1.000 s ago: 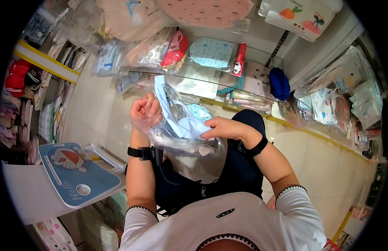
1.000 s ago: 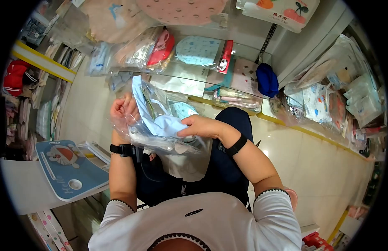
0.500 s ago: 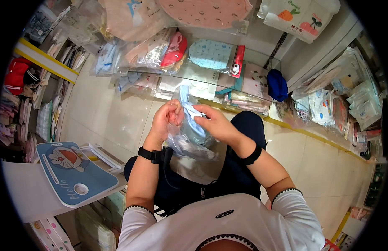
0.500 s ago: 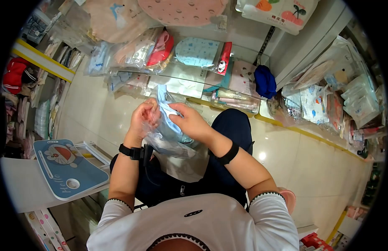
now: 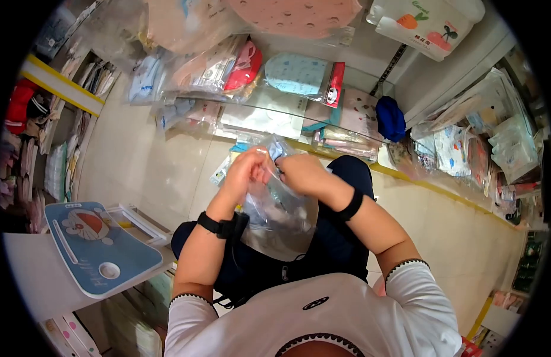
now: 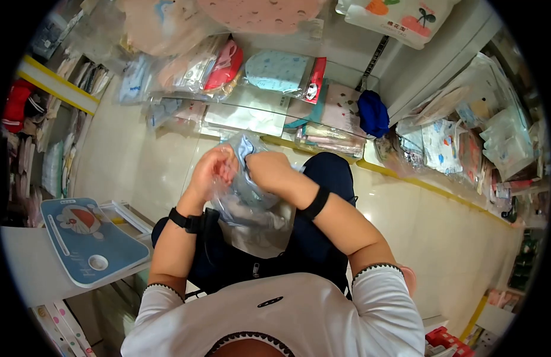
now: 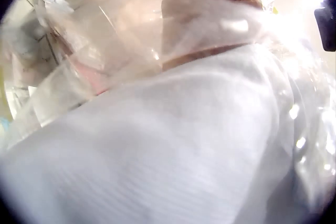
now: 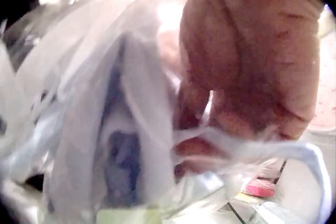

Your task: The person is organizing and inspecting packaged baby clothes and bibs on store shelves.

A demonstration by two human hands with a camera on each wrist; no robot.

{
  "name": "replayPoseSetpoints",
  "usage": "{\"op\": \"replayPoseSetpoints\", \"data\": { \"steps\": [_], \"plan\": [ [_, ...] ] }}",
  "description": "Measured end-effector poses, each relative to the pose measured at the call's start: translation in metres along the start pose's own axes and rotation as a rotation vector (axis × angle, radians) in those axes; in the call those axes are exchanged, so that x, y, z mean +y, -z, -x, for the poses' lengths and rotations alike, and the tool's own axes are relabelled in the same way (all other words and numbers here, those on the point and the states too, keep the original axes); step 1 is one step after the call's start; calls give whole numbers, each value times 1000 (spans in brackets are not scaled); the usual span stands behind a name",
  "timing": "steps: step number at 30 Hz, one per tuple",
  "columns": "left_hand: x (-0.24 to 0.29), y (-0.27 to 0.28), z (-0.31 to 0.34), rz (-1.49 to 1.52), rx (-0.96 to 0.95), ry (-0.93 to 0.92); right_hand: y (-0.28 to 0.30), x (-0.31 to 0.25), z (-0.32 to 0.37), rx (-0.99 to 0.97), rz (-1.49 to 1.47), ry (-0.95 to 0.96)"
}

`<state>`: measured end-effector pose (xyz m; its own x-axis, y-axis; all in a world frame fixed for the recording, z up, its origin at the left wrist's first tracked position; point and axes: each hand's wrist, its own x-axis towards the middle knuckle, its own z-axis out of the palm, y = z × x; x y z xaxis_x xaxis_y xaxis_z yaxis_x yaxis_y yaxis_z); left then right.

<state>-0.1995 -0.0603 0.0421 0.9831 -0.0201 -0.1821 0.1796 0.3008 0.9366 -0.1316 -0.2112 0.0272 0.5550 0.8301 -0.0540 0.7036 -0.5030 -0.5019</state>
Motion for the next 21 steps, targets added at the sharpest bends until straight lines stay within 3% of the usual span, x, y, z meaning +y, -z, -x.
{"op": "replayPoseSetpoints", "data": {
  "steps": [5,8,11,14,15,18,21],
  "plan": [
    [9,1,1,134,0,12,32,7,19,-58,211,195],
    [4,-4,0,105,-8,65,34,3,15,-193,308,32],
    [-2,-3,-3,25,-12,130,33,-2,6,239,-377,36],
    [-10,9,-5,58,35,64,29,-3,5,72,-515,-26],
    [-7,8,-4,86,63,47,21,-3,8,78,-309,-54],
    [-3,2,-5,139,103,13,23,-2,16,-22,99,103],
    [-4,1,-7,98,43,61,12,2,10,15,241,259]
  ]
}}
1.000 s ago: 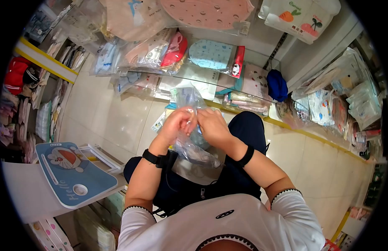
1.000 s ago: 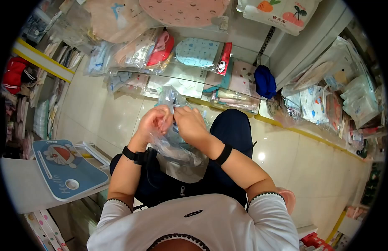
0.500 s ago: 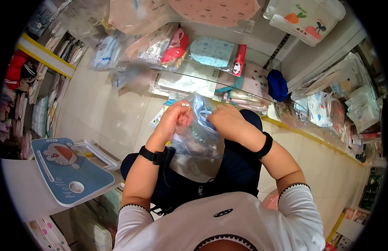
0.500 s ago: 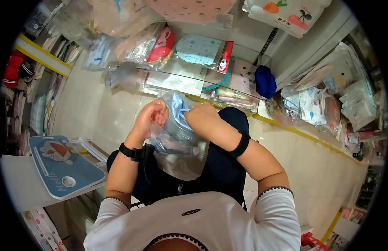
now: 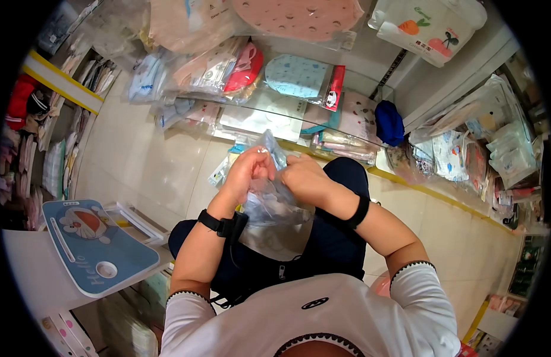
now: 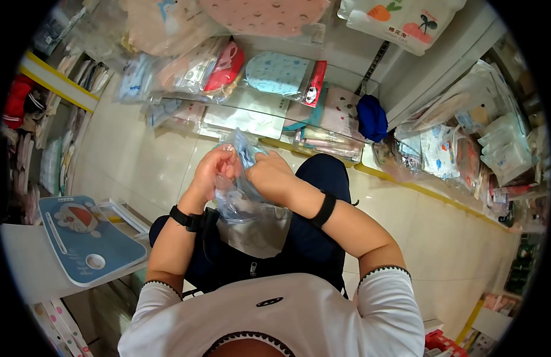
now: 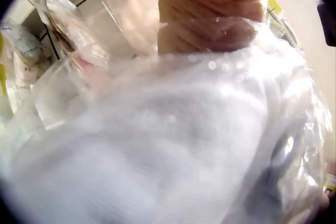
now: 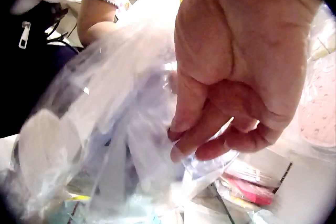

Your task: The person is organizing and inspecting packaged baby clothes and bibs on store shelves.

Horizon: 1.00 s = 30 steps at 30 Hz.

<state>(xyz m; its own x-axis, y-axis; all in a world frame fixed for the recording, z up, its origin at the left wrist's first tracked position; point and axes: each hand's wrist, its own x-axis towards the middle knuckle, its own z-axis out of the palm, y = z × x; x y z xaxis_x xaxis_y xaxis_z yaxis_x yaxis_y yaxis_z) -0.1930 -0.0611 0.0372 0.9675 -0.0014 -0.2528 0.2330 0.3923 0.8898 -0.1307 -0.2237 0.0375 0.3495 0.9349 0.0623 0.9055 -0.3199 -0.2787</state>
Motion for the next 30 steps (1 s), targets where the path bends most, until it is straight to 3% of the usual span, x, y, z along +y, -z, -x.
{"op": "replayPoseSetpoints", "data": {
  "steps": [2,5,9,11,14,17,18,22,26,30],
  "plan": [
    [6,-9,5,-36,-51,77,-20,8,-5,79,144,48],
    [12,-17,12,-57,-65,83,-21,9,-10,-171,320,-105],
    [3,-3,9,-84,48,-52,14,26,2,-38,-300,-145],
    [8,-3,11,-16,60,-8,33,30,10,3,-505,-185],
    [12,-4,8,54,60,26,45,33,22,143,-640,-212],
    [14,-5,6,93,102,-2,37,32,42,158,-618,-117],
    [13,-3,5,98,125,-38,34,34,47,43,-655,-137],
    [12,0,2,168,173,-116,5,20,43,248,-508,-272],
    [17,-3,5,170,126,-164,-21,34,21,441,-808,-277],
    [22,-3,14,126,48,-203,-19,36,15,431,-1123,-305]
  ]
}}
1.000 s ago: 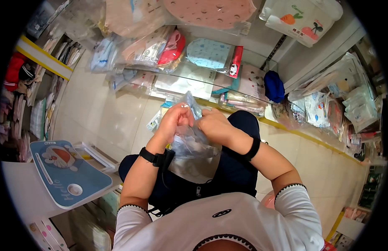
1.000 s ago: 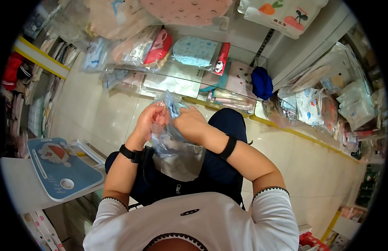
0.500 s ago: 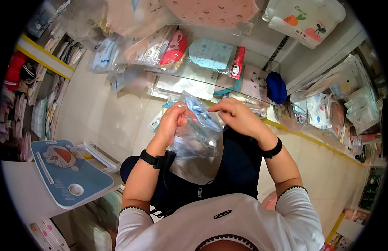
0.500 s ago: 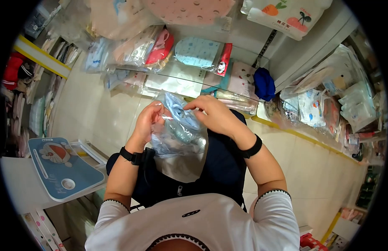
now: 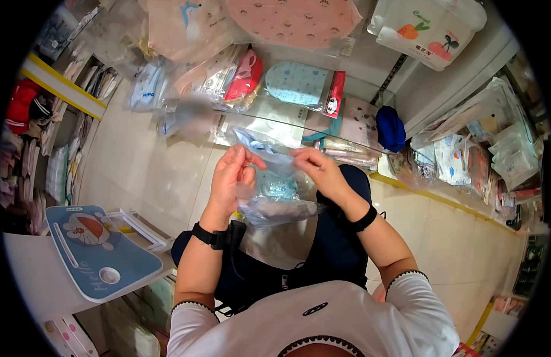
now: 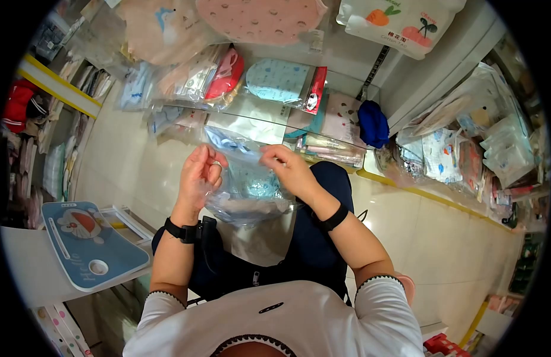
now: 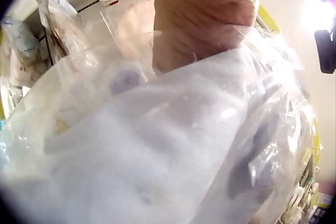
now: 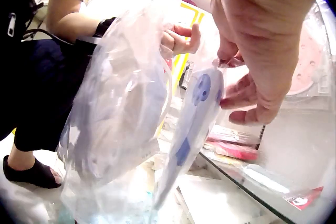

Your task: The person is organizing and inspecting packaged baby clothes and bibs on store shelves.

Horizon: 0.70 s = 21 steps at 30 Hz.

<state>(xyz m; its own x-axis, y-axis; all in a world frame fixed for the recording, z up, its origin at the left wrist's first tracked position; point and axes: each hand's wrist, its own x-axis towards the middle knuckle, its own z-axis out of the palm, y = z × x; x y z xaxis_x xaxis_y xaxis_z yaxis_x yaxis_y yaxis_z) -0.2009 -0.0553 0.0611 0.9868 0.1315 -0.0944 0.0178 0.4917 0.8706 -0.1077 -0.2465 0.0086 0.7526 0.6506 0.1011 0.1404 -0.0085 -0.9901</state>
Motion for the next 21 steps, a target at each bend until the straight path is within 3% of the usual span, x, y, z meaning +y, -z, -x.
{"op": "replayPoseSetpoints", "data": {
  "steps": [1,4,7,8,15,18,21],
  "plan": [
    [2,3,0,-37,-38,-1,4,0,-1,41,-144,-25],
    [11,21,-6,-459,171,8,28,-7,-7,112,-556,-87],
    [3,31,-17,-636,260,-191,51,-12,-7,-8,-597,-107],
    [5,32,-17,-604,219,-83,56,-10,-9,-31,-601,-108],
    [3,20,-35,-415,72,155,56,-10,-19,23,-745,-155],
    [6,12,-33,-311,54,34,48,-13,-21,124,-678,-194],
    [5,15,-35,-306,138,28,38,-23,-27,180,-554,-171]
  ]
}}
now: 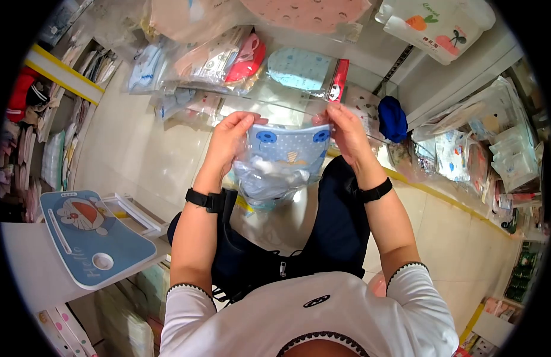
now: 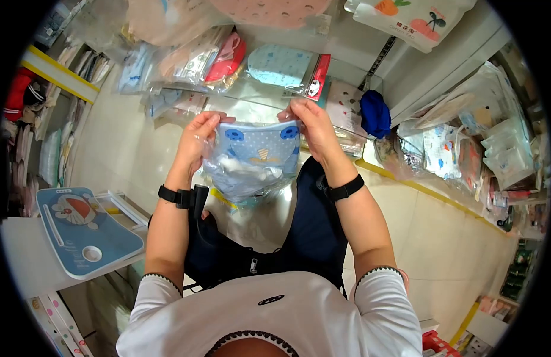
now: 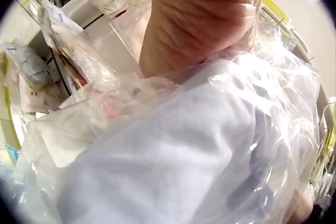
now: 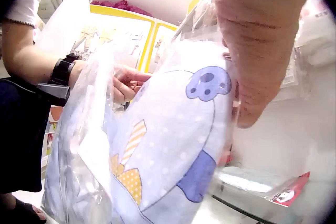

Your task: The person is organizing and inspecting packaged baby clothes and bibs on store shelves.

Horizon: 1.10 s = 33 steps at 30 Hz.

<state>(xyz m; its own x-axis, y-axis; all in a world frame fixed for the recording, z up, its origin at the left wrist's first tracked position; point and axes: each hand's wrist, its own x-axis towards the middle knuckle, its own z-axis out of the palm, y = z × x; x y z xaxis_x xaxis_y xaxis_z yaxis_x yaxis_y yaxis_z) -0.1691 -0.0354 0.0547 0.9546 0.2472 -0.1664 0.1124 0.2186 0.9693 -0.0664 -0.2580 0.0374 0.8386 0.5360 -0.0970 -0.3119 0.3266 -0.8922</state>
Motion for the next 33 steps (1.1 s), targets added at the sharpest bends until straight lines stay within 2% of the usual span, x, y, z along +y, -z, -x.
{"op": "replayPoseSetpoints", "data": {
  "steps": [5,8,11,15,17,20,21,24,25,26,28,29,32,33],
  "plan": [
    [1,11,-4,54,29,24,-14,5,-19,110,41,93],
    [6,0,1,105,72,-37,-20,5,-21,113,74,138],
    [13,4,7,-39,47,-27,-21,8,-18,62,66,184],
    [23,12,11,-102,-67,58,-17,10,-14,40,99,169],
    [10,11,6,-23,6,-25,-12,15,-16,55,131,172],
    [-14,15,-4,-23,94,-59,-14,27,-17,164,153,265],
    [-15,15,-5,-45,123,-57,-19,25,-15,194,131,225],
    [-12,3,3,-34,170,3,-15,38,-20,263,38,286],
    [-6,-2,6,-50,167,19,-16,36,-19,305,22,297],
    [-7,-4,8,-66,89,-61,-14,33,-20,292,8,265],
    [-11,-7,11,-104,-78,-218,-5,28,-19,274,-23,205],
    [-12,-7,11,-252,-110,-277,-3,26,-21,314,6,174],
    [-9,-14,16,-512,-94,-277,5,23,-21,272,70,131],
    [-10,-13,15,-547,-75,-223,0,20,-20,263,107,126]
  ]
}}
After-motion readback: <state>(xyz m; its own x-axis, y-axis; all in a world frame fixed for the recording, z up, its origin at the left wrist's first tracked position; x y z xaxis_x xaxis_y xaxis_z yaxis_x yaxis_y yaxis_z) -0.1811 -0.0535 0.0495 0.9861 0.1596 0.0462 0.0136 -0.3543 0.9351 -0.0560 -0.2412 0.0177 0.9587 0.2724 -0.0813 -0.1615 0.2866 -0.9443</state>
